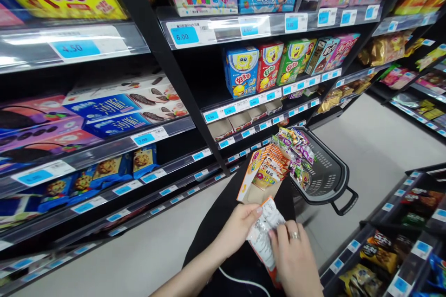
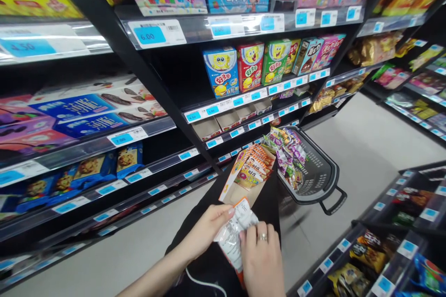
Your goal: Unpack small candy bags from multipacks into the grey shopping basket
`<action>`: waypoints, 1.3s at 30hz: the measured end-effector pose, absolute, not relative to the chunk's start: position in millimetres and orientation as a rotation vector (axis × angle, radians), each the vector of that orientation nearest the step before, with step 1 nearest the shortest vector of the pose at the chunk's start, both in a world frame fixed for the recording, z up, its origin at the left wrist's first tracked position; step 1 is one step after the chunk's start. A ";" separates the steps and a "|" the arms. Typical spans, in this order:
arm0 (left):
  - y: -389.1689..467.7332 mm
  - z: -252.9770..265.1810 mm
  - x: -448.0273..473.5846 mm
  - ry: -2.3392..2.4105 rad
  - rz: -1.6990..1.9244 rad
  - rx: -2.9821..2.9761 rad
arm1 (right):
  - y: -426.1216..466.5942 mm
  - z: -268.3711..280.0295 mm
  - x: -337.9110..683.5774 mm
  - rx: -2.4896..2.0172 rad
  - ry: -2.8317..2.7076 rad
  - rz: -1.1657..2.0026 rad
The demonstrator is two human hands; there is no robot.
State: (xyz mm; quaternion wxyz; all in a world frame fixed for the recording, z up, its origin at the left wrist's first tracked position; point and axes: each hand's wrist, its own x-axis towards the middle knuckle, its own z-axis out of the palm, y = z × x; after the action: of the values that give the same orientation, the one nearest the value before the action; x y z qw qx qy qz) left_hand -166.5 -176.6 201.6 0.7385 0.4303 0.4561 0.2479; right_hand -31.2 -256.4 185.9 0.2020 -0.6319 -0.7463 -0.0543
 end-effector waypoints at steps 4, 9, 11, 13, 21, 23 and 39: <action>-179.1 204.5 -165.2 0.983 0.579 1.017 | -255.4 181.9 -23.8 -1.657 -2.103 -0.333; -180.6 209.8 -164.7 0.839 0.448 0.811 | -247.2 197.9 -12.6 -1.388 -2.198 -0.189; -180.2 209.6 -164.5 0.876 0.484 0.755 | -249.4 201.6 -7.1 -1.395 -2.161 -0.068; -179.0 209.1 -164.3 0.894 0.562 0.703 | -255.5 200.5 0.8 -1.467 -2.015 0.081; -174.8 216.0 -162.9 0.947 0.733 0.551 | -279.6 184.7 22.6 -1.451 -1.408 0.730; -175.2 218.4 -161.8 0.943 0.731 0.558 | -278.1 187.6 21.1 -1.458 -1.393 0.806; -176.4 224.6 -158.2 0.856 0.708 0.509 | -268.9 197.1 7.4 -1.526 -1.179 0.574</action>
State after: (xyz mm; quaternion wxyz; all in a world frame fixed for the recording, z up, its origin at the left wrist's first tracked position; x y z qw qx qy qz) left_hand -158.2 -176.4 224.6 0.8191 0.2391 0.4019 0.3323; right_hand 7.4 -268.9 197.1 0.5352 -0.6407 -0.4951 0.2408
